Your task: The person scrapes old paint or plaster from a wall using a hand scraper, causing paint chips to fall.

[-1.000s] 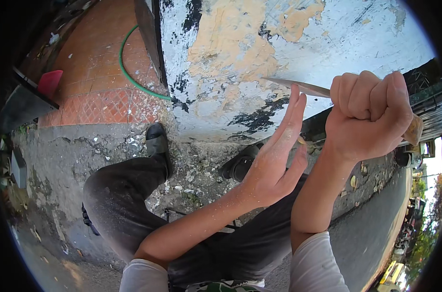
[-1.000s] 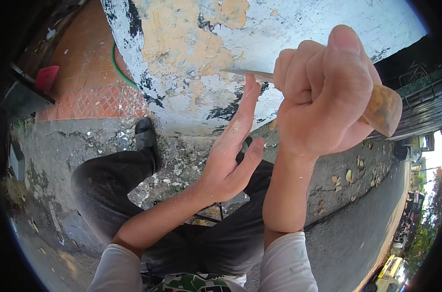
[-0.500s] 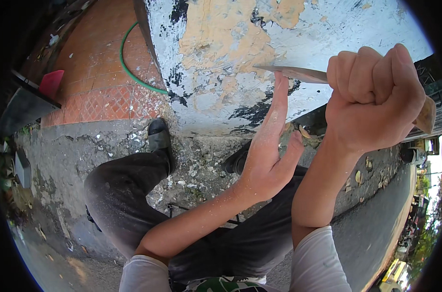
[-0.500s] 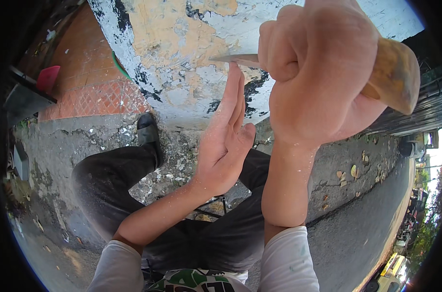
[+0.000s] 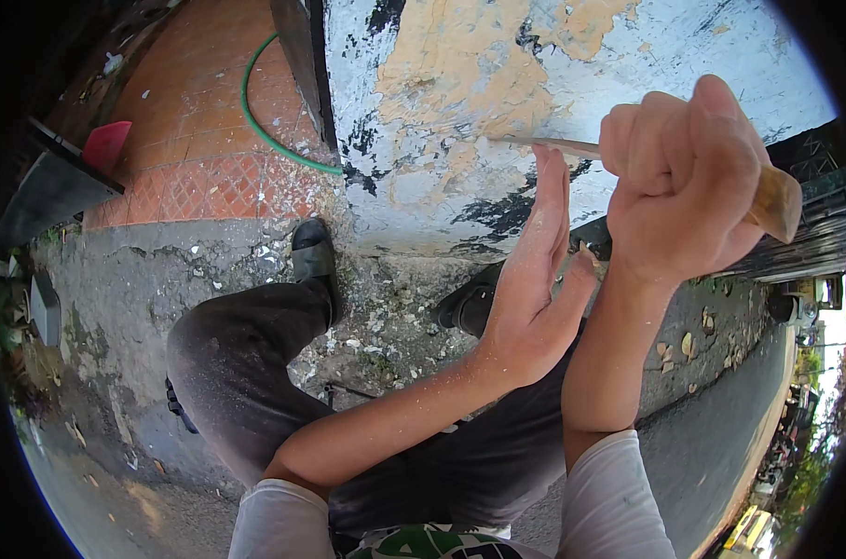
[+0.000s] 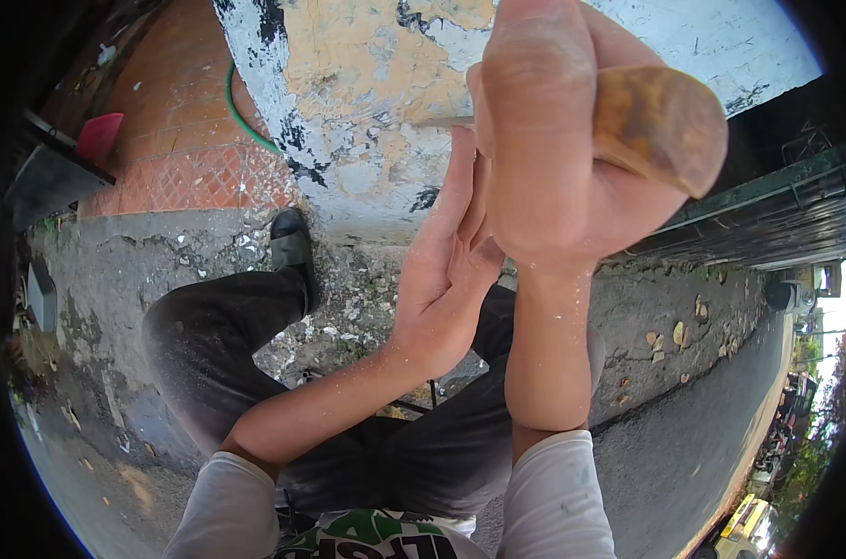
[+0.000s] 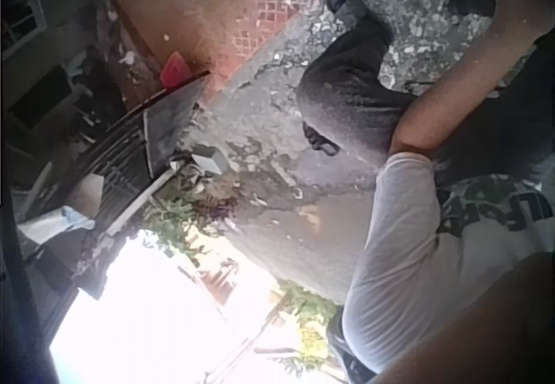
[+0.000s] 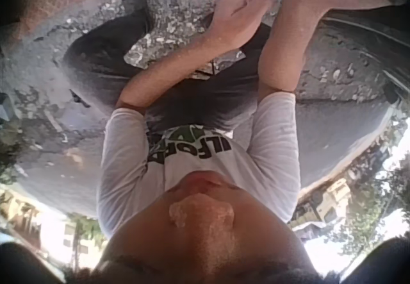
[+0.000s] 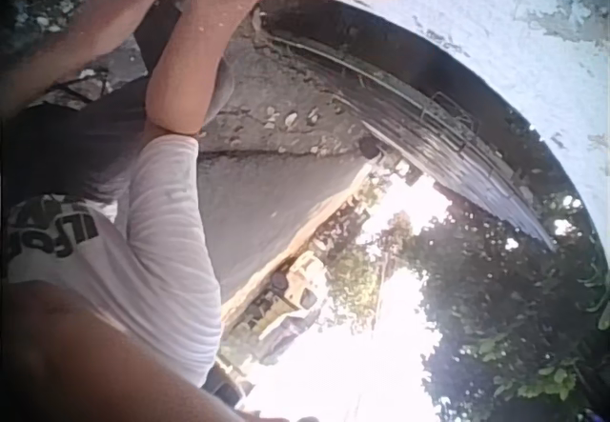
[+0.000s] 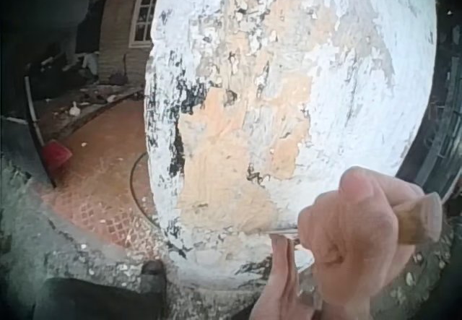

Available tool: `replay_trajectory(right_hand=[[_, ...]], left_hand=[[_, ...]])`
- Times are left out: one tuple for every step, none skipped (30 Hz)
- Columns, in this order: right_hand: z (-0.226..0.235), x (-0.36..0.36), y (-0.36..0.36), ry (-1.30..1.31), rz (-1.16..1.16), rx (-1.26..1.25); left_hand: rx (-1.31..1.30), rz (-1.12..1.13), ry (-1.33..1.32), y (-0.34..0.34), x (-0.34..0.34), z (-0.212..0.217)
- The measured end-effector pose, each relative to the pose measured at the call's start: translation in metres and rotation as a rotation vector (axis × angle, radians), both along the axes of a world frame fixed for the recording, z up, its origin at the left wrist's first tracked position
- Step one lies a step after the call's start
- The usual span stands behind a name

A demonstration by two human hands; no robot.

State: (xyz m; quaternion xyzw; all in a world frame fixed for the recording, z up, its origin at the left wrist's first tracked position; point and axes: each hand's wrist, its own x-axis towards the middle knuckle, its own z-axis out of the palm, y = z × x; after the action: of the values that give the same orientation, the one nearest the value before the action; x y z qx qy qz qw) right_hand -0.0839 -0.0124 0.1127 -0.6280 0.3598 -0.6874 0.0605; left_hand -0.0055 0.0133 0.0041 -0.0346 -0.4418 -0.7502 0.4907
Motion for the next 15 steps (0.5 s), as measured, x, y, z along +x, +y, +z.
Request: replay_trajectory(right_hand=[[-0.006,0.014,-0.01,-0.061,-0.219,-0.044],[-0.005,0.013,-0.01,-0.056,-0.214,-0.048],[-0.004,0.011,-0.009,-0.014,-0.125,-0.019],[-0.005,0.008,-0.005,0.027,-0.041,0.016],[0.003,0.006,0.005,0.006,0.005,-0.015],[0.02,-0.002,0.015,0.034,0.188,0.095],[0.017,-0.004,0.012,0.041,0.162,0.071],[0.012,-0.005,0.007,0.048,0.137,0.046],[0.007,-0.002,0.0,-0.033,0.001,0.053],[-0.002,0.006,-0.009,-0.127,-0.123,0.056],[-0.007,0.013,-0.013,-0.114,-0.287,0.049],[-0.005,0.008,-0.01,-0.118,-0.283,0.052],[0.004,0.0,-0.001,-0.03,-0.031,0.043],[0.009,-0.003,0.003,0.058,0.22,0.031],[0.01,-0.002,0.0,0.039,0.177,0.0]], left_hand=[[-0.048,0.04,-0.061,-0.004,0.0,-0.005],[-0.052,0.045,-0.056,-0.007,0.0,-0.009],[-0.129,0.075,-0.132,-0.01,0.004,-0.011],[-0.199,0.1,-0.211,-0.011,0.006,-0.012],[-0.193,0.104,-0.213,-0.013,0.007,-0.012],[-0.23,0.088,-0.171,-0.017,0.008,-0.003],[-0.268,0.071,-0.13,-0.018,0.01,0.001],[-0.261,0.072,-0.134,-0.015,0.01,-0.002],[-0.204,0.072,-0.137,-0.011,0.005,-0.008],[-0.148,0.082,-0.156,-0.01,0.003,-0.013],[-0.108,0.073,-0.125,-0.01,0.002,-0.017],[-0.107,0.077,-0.13,-0.011,0.003,-0.016],[-0.175,0.095,-0.141,-0.013,0.007,-0.009],[-0.244,0.113,-0.153,-0.015,0.009,-0.006],[-0.239,0.11,-0.156,-0.013,0.007,-0.007]])
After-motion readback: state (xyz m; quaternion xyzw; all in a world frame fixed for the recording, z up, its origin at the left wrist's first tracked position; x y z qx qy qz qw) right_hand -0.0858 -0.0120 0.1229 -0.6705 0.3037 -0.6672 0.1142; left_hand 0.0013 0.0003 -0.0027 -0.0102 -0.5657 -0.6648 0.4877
